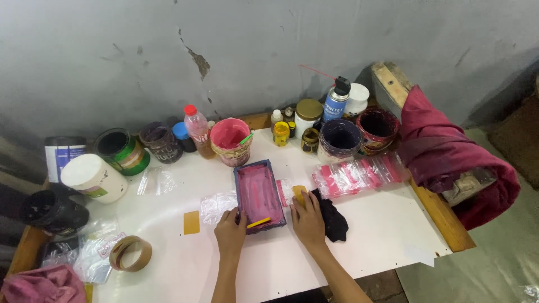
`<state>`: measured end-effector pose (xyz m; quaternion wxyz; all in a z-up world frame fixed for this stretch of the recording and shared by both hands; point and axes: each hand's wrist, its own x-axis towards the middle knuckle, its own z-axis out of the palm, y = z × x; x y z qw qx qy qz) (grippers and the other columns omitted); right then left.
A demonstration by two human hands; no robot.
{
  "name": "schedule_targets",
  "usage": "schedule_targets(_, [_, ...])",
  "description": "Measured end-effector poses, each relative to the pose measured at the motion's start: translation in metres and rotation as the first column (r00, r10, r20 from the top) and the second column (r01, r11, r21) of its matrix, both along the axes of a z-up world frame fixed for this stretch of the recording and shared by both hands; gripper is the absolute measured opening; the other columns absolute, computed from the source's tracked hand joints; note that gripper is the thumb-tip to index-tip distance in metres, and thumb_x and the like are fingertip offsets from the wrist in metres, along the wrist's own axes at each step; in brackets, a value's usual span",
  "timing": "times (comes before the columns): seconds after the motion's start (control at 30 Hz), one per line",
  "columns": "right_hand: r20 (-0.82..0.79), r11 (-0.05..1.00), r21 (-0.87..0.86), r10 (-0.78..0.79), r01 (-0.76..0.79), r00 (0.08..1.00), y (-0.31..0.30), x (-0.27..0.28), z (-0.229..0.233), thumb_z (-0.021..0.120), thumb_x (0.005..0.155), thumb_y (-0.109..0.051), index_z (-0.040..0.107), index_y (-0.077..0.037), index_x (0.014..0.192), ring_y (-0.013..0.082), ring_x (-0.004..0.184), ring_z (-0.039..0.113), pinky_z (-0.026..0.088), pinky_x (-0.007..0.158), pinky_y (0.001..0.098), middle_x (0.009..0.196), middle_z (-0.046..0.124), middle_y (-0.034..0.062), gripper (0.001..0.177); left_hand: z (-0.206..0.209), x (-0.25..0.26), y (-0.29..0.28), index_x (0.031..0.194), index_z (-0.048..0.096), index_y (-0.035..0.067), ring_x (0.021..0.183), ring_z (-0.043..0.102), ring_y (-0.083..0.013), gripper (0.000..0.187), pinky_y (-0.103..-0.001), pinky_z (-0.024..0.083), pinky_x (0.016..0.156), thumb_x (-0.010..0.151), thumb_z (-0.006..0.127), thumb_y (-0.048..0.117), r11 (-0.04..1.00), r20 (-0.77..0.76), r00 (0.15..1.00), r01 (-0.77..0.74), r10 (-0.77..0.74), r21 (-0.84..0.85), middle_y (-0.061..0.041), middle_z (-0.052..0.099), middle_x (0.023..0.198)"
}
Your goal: The person uses a yellow squeegee to spread pink paint evenly across a rectangular screen printing frame. They then set the frame aside and use a black cloth to wipe the table surface before picking up a pink container and stirring its contents with a green tool.
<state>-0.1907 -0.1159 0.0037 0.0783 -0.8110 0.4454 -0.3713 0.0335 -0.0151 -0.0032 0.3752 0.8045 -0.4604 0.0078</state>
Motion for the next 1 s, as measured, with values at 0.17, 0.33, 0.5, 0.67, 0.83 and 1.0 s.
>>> schedule_targets(0.17, [0.006, 1.000, 0.007, 0.010, -0.010, 1.000, 0.000, 0.000, -0.002, 0.059, 0.101, -0.024, 0.074, -0.006, 0.121, 0.0383, 0.140, 0.044, 0.049, 0.107, 0.0490, 0.143, 0.059, 0.0174, 0.030, 0.006, 0.005, 0.005, 0.114, 0.077, 0.007, 0.075, 0.072, -0.0245, 0.030, -0.038, 0.058, 0.065, 0.096, 0.066, 0.028, 1.000, -0.034, 0.999, -0.003, 0.003, -0.010, -0.006, 0.075, 0.095])
schedule_targets(0.33, [-0.001, 0.997, 0.075, 0.003, -0.003, 1.000, 0.001, -0.001, -0.002, 0.056, 0.103, -0.026, 0.073, -0.008, 0.125, 0.0363, 0.144, 0.040, 0.049, 0.107, 0.0483, 0.146, 0.057, 0.0160, 0.033, 0.019, 0.013, 0.021, 0.114, 0.077, 0.010, 0.078, 0.072, -0.0239, 0.030, -0.038, 0.058, 0.069, 0.096, 0.064, 0.030, 1.000, -0.046, 0.999, -0.010, 0.010, 0.000, -0.003, 0.076, 0.098])
schedule_targets(0.5, [-0.039, 1.000, 0.010, 0.005, -0.005, 0.999, -0.002, 0.000, -0.008, 0.054, 0.104, -0.029, 0.072, -0.002, 0.125, 0.0339, 0.144, 0.042, 0.043, 0.116, 0.0455, 0.147, 0.058, 0.0117, 0.038, 0.010, 0.035, 0.050, 0.106, 0.079, 0.008, 0.072, 0.070, -0.0219, 0.023, -0.038, 0.057, 0.064, 0.093, 0.071, 0.026, 0.985, 0.151, 0.982, -0.094, 0.115, -0.144, -0.003, 0.075, 0.096])
schedule_targets(0.67, [-0.039, 1.000, 0.015, -0.010, 0.010, 0.999, -0.001, 0.001, -0.008, 0.055, 0.103, -0.028, 0.072, -0.003, 0.125, 0.0348, 0.144, 0.042, 0.043, 0.114, 0.0464, 0.148, 0.057, 0.0141, 0.037, 0.008, 0.054, 0.071, 0.109, 0.079, 0.007, 0.073, 0.071, -0.0215, 0.025, -0.037, 0.058, 0.061, 0.093, 0.071, 0.026, 0.986, 0.177, 0.972, -0.139, 0.154, -0.091, -0.004, 0.074, 0.096])
schedule_targets(0.83, [-0.039, 1.000, 0.007, 0.000, 0.001, 0.999, 0.002, 0.000, -0.003, 0.056, 0.103, -0.027, 0.071, -0.002, 0.125, 0.0361, 0.144, 0.042, 0.045, 0.113, 0.0470, 0.148, 0.056, 0.0163, 0.037, 0.005, 0.054, 0.068, 0.110, 0.079, 0.004, 0.069, 0.069, -0.0209, 0.026, -0.035, 0.059, 0.060, 0.094, 0.072, 0.024, 0.989, 0.180, 0.976, -0.109, 0.126, -0.100, -0.005, 0.073, 0.094])
schedule_targets(1.0, [-0.025, 1.000, 0.020, 0.013, -0.013, 1.000, 0.002, 0.000, -0.002, 0.057, 0.103, -0.026, 0.071, -0.002, 0.125, 0.0360, 0.144, 0.042, 0.045, 0.112, 0.0473, 0.147, 0.056, 0.0175, 0.036, 0.006, 0.044, 0.054, 0.112, 0.077, 0.007, 0.072, 0.070, -0.0229, 0.030, -0.038, 0.058, 0.058, 0.096, 0.068, 0.029, 0.994, 0.129, 0.986, -0.095, 0.101, -0.053, -0.005, 0.075, 0.100])
